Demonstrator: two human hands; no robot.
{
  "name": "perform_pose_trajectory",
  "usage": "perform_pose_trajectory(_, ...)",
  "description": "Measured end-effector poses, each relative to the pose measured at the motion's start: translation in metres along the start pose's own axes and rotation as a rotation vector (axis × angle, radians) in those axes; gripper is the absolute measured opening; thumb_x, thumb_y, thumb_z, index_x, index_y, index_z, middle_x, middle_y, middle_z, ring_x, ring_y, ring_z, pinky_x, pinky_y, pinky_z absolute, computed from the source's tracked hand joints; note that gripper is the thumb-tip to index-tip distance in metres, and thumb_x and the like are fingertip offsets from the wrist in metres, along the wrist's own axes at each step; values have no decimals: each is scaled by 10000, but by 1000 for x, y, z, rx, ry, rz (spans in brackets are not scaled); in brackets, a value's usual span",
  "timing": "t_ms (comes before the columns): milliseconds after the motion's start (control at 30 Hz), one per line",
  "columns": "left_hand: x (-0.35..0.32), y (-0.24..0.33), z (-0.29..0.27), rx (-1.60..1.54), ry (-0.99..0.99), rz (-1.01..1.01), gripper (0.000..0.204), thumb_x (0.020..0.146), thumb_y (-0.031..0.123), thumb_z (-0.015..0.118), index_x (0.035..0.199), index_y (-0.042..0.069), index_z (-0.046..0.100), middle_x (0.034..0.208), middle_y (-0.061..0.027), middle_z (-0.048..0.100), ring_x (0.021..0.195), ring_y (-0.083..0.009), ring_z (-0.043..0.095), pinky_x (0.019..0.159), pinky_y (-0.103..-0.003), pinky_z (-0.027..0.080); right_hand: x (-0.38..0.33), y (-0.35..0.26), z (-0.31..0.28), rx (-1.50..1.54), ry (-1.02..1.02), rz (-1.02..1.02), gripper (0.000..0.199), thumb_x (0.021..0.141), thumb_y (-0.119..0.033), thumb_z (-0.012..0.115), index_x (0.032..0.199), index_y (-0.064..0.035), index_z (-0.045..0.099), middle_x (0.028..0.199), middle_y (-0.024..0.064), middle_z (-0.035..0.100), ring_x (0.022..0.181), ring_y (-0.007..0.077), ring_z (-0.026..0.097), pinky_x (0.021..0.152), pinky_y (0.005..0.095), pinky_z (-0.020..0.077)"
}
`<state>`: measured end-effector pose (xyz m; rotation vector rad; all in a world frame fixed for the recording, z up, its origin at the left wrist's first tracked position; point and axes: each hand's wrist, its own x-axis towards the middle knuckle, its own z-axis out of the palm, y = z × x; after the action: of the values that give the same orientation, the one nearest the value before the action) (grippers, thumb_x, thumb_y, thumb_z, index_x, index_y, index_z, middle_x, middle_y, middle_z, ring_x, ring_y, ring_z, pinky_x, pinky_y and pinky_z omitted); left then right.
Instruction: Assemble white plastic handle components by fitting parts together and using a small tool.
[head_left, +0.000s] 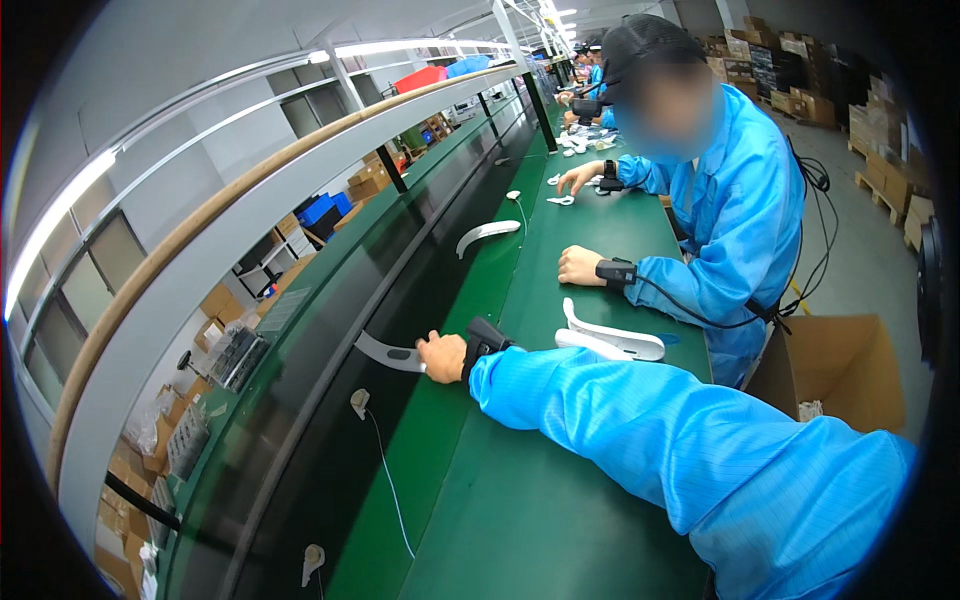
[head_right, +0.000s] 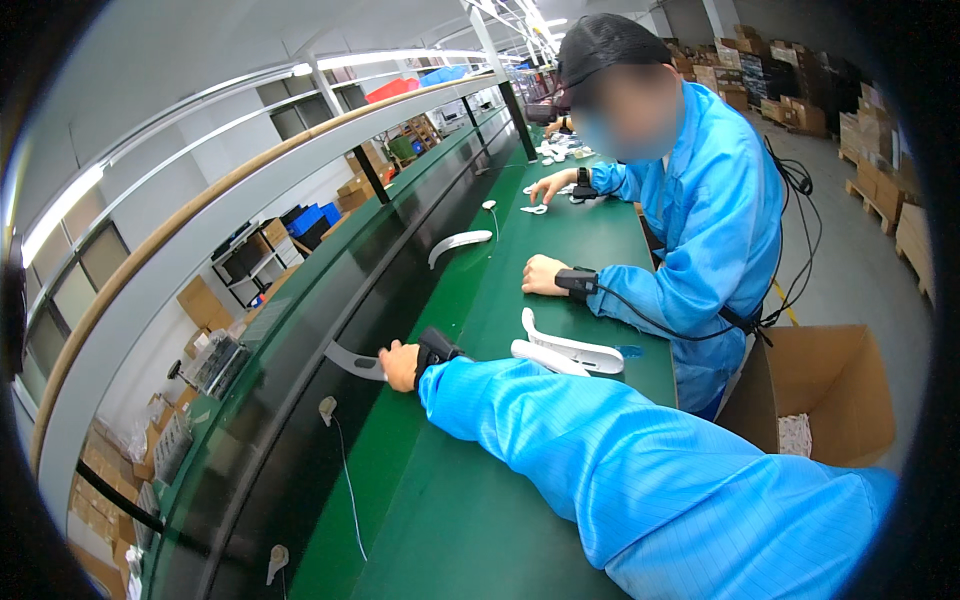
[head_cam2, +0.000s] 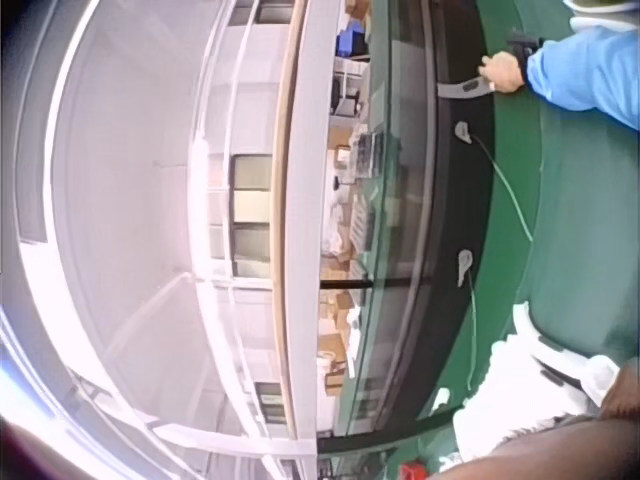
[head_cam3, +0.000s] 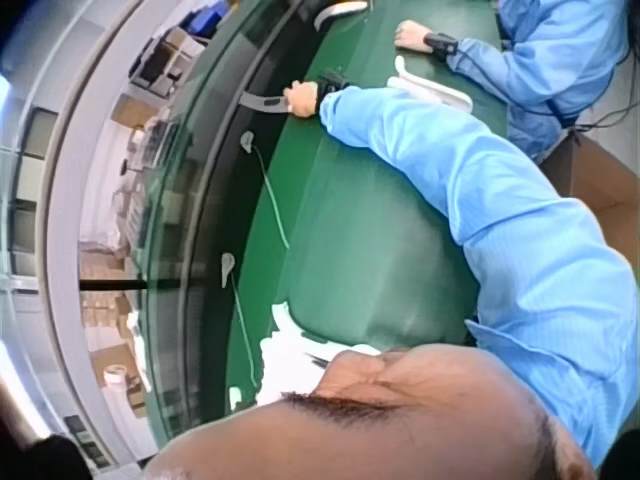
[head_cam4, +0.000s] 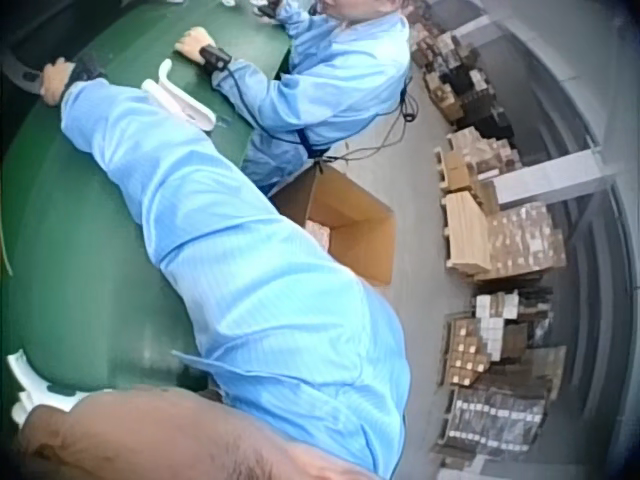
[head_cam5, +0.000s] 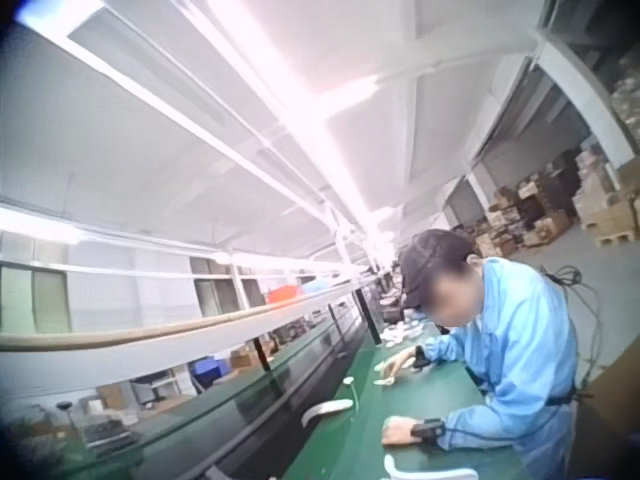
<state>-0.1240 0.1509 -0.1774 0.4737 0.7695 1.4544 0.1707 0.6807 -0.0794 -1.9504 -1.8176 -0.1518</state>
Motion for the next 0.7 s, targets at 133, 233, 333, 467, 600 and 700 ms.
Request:
perform_pose_trajectory(133,-6,-2,0,54,-21,28,791,901,628,398,1375,1,316,884,-189,597,704,-269,566,624,-414,486,-9,-1,15,35,111,29,288,794,-219,618,1007,-36,557,902,170,628,793,340,659,675,450,530)
perform_pose_trajectory(233,-12,-4,1,91,-31,63,791,901,629,397,1375,1,316,878,-189,598,697,-268,565,621,-414,485,-14,-7,17,53,191,127,214,814,-189,597,969,-50,551,871,172,640,728,330,664,650,461,523)
perform_pose_trajectory(333,-25,-6,-1,121,-8,115,792,900,630,397,1375,0,317,873,-188,598,690,-268,564,617,-414,484,-50,-43,-9,64,159,42,202,838,-155,526,983,-18,554,864,204,631,688,340,659,589,464,525)
perform_pose_trajectory(467,-37,-9,-1,170,-25,154,793,900,631,396,1374,0,317,865,-188,598,681,-267,563,613,-413,483,-92,-59,-50,-194,125,-217,227,798,-125,518,970,15,569,782,220,585,618,324,642,482,428,507)
perform_pose_trajectory(600,-48,-15,-12,216,-17,220,794,899,632,395,1374,0,317,858,-187,599,671,-267,561,609,-413,482,-135,-82,-69,-191,241,-388,147,706,-120,591,809,-15,598,755,174,582,584,249,629,438,372,483)
perform_pose_trajectory(700,-54,-23,-29,259,-23,277,795,899,633,394,1374,0,318,852,-187,599,664,-266,560,605,-413,482,-170,-95,-81,48,229,-407,150,702,-112,599,821,-20,601,750,170,580,573,256,632,432,375,482)
